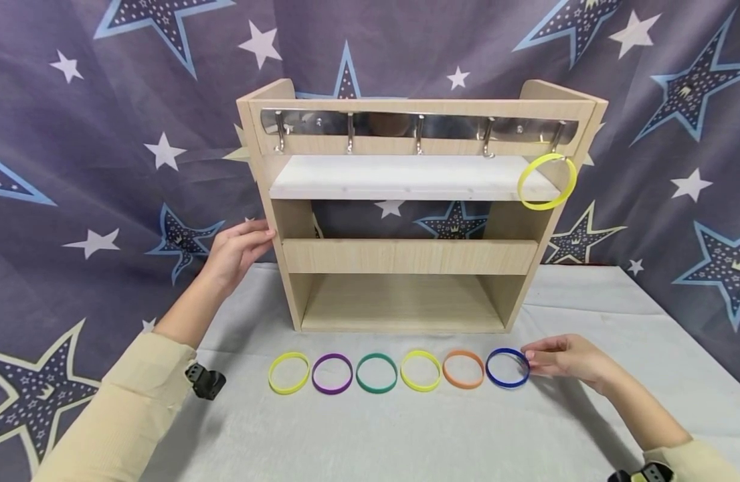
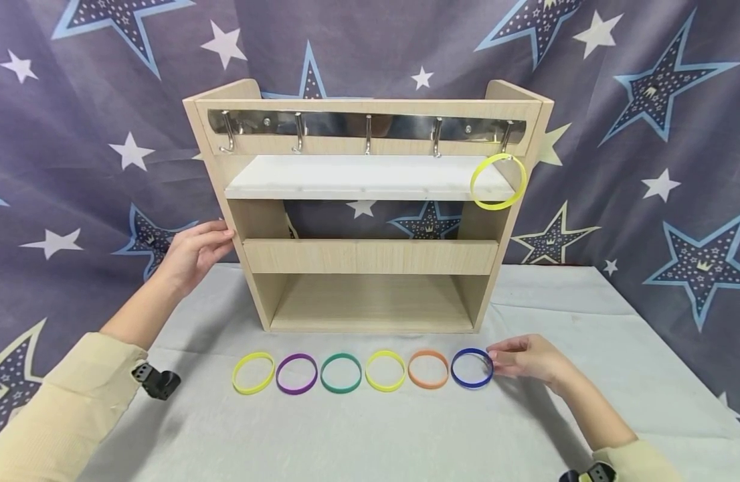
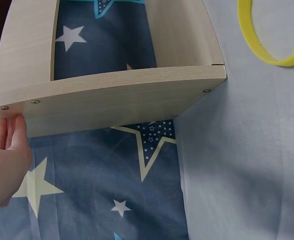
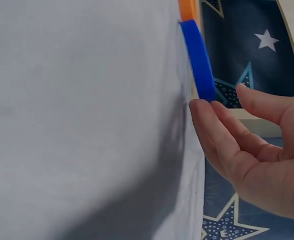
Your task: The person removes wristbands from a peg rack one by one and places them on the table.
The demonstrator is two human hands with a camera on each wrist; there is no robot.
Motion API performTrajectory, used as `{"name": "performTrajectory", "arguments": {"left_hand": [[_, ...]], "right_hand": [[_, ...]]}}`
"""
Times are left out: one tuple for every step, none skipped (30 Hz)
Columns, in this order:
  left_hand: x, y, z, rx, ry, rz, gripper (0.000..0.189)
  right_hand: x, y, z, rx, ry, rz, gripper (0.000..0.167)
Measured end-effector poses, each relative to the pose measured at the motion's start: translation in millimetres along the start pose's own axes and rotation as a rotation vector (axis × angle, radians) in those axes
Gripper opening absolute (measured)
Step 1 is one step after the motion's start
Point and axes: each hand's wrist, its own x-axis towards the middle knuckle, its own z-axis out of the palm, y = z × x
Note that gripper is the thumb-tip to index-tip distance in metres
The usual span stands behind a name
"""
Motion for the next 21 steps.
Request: {"name": "performTrajectory", "arguments": {"left_hand": [[-0.2, 0.2, 0.1, 0.003, 0.000, -0.001, 0.014], [-0.3, 0.5, 0.2, 0.004, 0.000, -0.002, 0.015], [-0.4, 0.7, 0.3, 0.006, 0.000, -0.003, 0.017], [-0.5, 0.9, 0.4, 0.006, 0.000, -0.004, 0.019], [-0.5, 1.1, 0.4, 0.008, 0.000, -0.005, 0.020], [-0.5, 1.3, 0.4, 0.010, -0.001, -0.005, 0.022], [-0.5, 1.5, 0.3, 0.012, -0.001, -0.006, 0.024], [-0.4, 1.6, 0.2, 0.012, 0.001, -0.007, 0.025], [-0.5, 1.7, 0.1, 0.018, 0.001, -0.008, 0.027], [-0.5, 1.8, 0.0, 0.023, 0.002, -0.010, 0.029], [-0.6, 1.9, -0.2, 0.030, 0.003, -0.012, 0.031], [-0.8, 2.1, -0.3, 0.036, 0.005, -0.015, 0.034], [-1.0, 2.1, -0.5, 0.040, 0.006, -0.018, 0.036], [-1.2, 2.2, -0.5, 0.045, 0.007, -0.020, 0.038], [-1.3, 2.1, -0.6, 0.050, 0.007, -0.022, 0.039], [-1.4, 2.0, -0.6, 0.050, 0.007, -0.022, 0.039], [-1.4, 1.8, -0.6, 0.047, 0.007, -0.021, 0.038], [-1.3, 1.6, -0.5, 0.043, 0.007, -0.020, 0.037], [-1.0, 1.2, -0.3, 0.040, 0.008, -0.018, 0.036], [-0.7, 0.8, 0.0, 0.040, 0.007, -0.017, 0.035], [-0.3, 0.3, 0.3, 0.042, 0.006, -0.015, 0.035]], "right_hand": [[-0.4, -2, -1, 0.000, -0.003, -0.008, 0.053], [-0.9, -3, -2, 0.001, -0.002, -0.010, 0.054], [-1.4, -5, -3, 0.004, -0.003, -0.012, 0.055], [-1.8, -6, -5, 0.008, -0.004, -0.016, 0.055], [-2.1, -7, -6, 0.012, -0.005, -0.021, 0.055], [-2.3, -8, -8, 0.015, -0.007, -0.029, 0.055], [-2.5, -10, -9, 0.015, -0.007, -0.032, 0.054], [-2.7, -11, -10, 0.019, -0.005, -0.032, 0.054], [-2.8, -13, -11, 0.022, -0.006, -0.037, 0.054], [-2.9, -15, -12, 0.022, -0.006, -0.041, 0.054], [-2.9, -16, -14, 0.021, -0.007, -0.046, 0.055], [-3.0, -18, -15, 0.022, -0.006, -0.051, 0.055], [-3.1, -20, -16, 0.023, -0.006, -0.055, 0.056], [-3.3, -22, -17, 0.023, -0.006, -0.061, 0.056], [-3.4, -24, -18, 0.020, -0.007, -0.070, 0.056], [-3.5, -26, -19, 0.017, -0.008, -0.080, 0.056], [-3.7, -28, -21, 0.018, -0.010, -0.091, 0.055], [-4.0, -30, -22, 0.015, -0.009, -0.102, 0.055], [-4.4, -32, -24, 0.009, -0.008, -0.116, 0.054], [-4.8, -34, -25, 0.006, -0.006, -0.129, 0.053], [-5.2, -36, -27, 0.004, 0.000, -0.137, 0.052]]}}
